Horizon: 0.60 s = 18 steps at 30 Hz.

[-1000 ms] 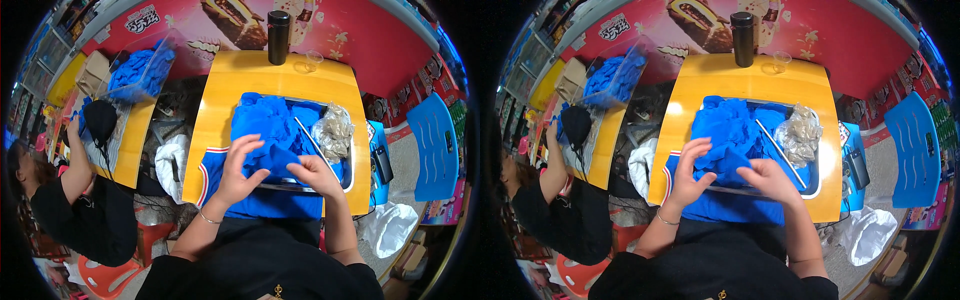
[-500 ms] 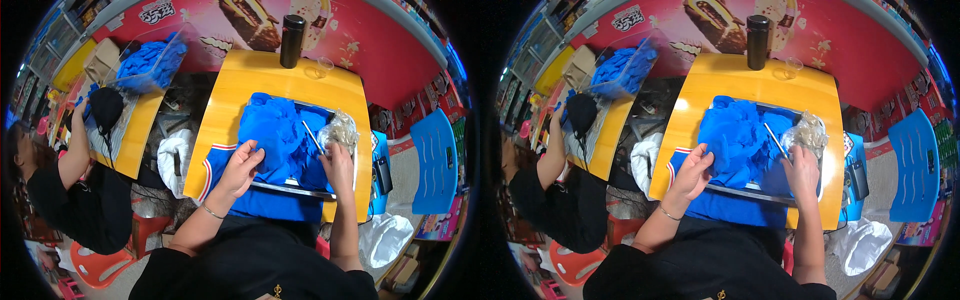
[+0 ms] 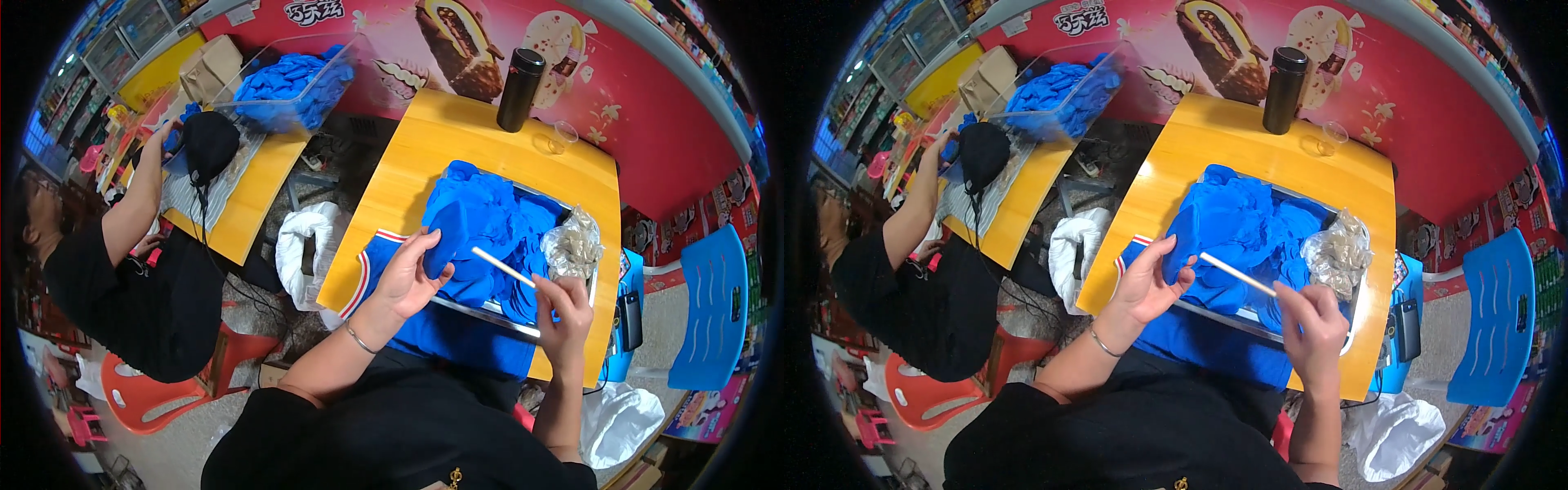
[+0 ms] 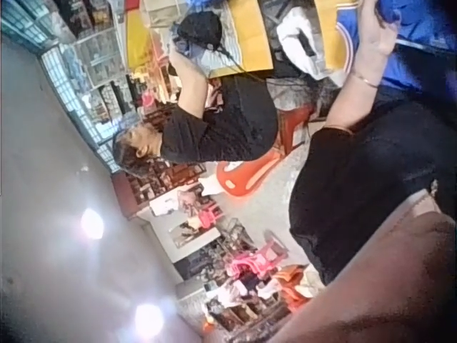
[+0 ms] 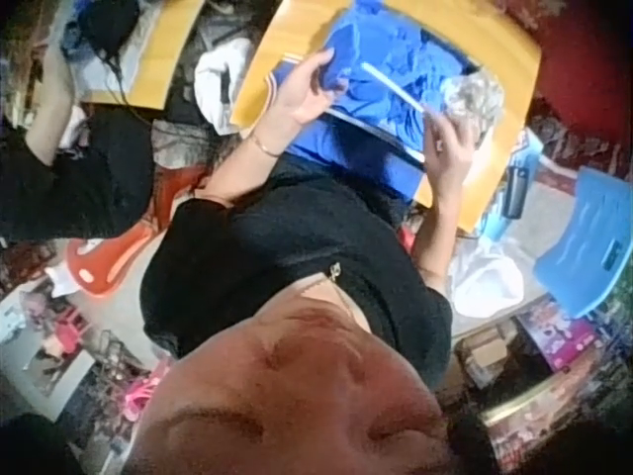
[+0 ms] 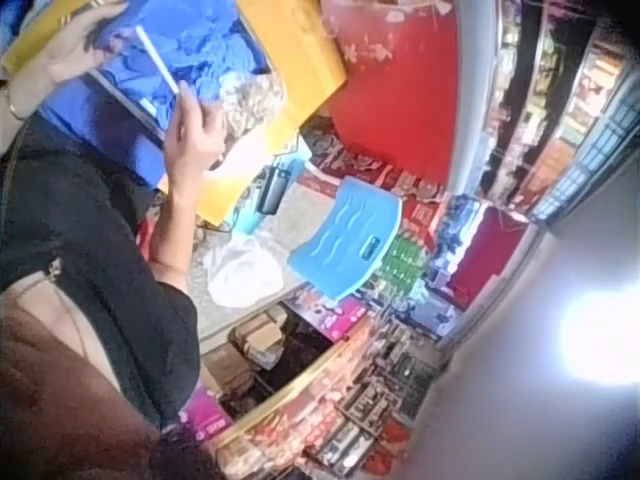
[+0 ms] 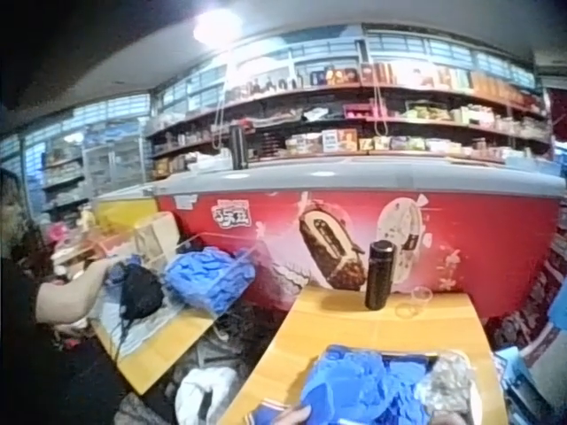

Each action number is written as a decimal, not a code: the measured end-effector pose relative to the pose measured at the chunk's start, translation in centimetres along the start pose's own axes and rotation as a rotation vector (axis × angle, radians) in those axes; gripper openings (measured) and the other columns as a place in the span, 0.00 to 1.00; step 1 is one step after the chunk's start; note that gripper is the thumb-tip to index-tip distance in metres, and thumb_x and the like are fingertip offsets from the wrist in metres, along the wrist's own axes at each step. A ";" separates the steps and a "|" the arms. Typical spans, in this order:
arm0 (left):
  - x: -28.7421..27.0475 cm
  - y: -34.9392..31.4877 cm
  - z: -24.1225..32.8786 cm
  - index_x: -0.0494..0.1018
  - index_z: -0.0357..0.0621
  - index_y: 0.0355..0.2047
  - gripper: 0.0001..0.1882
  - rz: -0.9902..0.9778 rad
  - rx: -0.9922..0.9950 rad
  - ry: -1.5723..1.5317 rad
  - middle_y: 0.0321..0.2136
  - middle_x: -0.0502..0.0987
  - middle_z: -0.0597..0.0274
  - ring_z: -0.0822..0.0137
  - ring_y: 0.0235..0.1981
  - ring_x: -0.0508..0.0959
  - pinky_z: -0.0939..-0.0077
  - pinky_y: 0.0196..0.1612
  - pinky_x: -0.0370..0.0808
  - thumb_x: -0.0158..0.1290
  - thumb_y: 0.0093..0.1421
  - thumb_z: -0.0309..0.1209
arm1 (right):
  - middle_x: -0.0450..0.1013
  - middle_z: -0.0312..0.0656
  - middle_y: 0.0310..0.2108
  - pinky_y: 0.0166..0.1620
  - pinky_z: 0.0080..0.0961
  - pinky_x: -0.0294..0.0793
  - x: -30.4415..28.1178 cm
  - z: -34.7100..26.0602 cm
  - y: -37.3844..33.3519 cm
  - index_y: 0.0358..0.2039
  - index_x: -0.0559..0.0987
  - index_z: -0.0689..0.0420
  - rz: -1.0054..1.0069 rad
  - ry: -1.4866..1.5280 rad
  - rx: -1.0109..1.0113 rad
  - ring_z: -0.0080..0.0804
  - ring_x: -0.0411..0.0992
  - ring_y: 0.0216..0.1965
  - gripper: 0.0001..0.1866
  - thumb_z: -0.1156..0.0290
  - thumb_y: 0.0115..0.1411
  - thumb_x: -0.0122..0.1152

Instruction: The recorder is stuffing and assembling small blue fabric items using a stick to push material inside.

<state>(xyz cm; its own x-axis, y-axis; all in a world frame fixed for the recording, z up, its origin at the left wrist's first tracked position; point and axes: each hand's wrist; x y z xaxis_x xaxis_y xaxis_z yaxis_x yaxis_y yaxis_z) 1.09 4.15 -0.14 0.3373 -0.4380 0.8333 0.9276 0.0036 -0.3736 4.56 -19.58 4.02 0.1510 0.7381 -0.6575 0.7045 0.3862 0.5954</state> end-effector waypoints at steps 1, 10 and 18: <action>0.0 -0.1 -0.1 0.68 0.57 0.39 0.11 0.044 0.012 -0.001 0.42 0.70 0.70 0.72 0.44 0.68 0.71 0.44 0.69 0.55 0.57 0.33 | 0.66 0.40 0.23 0.23 0.23 0.66 -0.1 -0.3 0.1 0.34 0.81 0.53 -0.001 0.005 -0.006 0.30 0.67 0.21 0.14 0.82 0.46 0.63; 0.7 -0.4 -1.9 0.67 0.48 0.39 0.08 -0.121 0.340 0.287 0.33 0.68 0.71 0.80 0.34 0.68 0.86 0.37 0.68 0.51 0.59 0.26 | 0.67 0.41 0.24 0.26 0.24 0.68 0.4 -1.9 -0.7 0.35 0.81 0.54 -0.025 -0.045 0.020 0.32 0.69 0.24 0.14 0.83 0.46 0.63; 0.9 -1.2 -0.7 0.67 0.42 0.40 0.13 -0.016 0.553 0.416 0.28 0.65 0.72 0.81 0.31 0.65 0.90 0.35 0.65 0.57 0.56 0.26 | 0.67 0.40 0.24 0.24 0.20 0.67 0.9 -2.6 -1.1 0.34 0.80 0.56 -0.013 0.050 0.082 0.29 0.67 0.22 0.13 0.84 0.47 0.63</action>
<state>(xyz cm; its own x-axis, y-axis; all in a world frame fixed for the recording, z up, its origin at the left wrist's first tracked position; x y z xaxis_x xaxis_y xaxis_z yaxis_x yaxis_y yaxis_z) 0.12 3.14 0.77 0.3355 -0.7501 0.5699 0.9150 0.4034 -0.0077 2.11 -17.91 3.94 0.1085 0.7610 -0.6396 0.7608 0.3505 0.5461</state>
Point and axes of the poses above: each hand's wrist, its own y-axis towards the middle knuckle, its own x-axis out of the palm, z = x × y
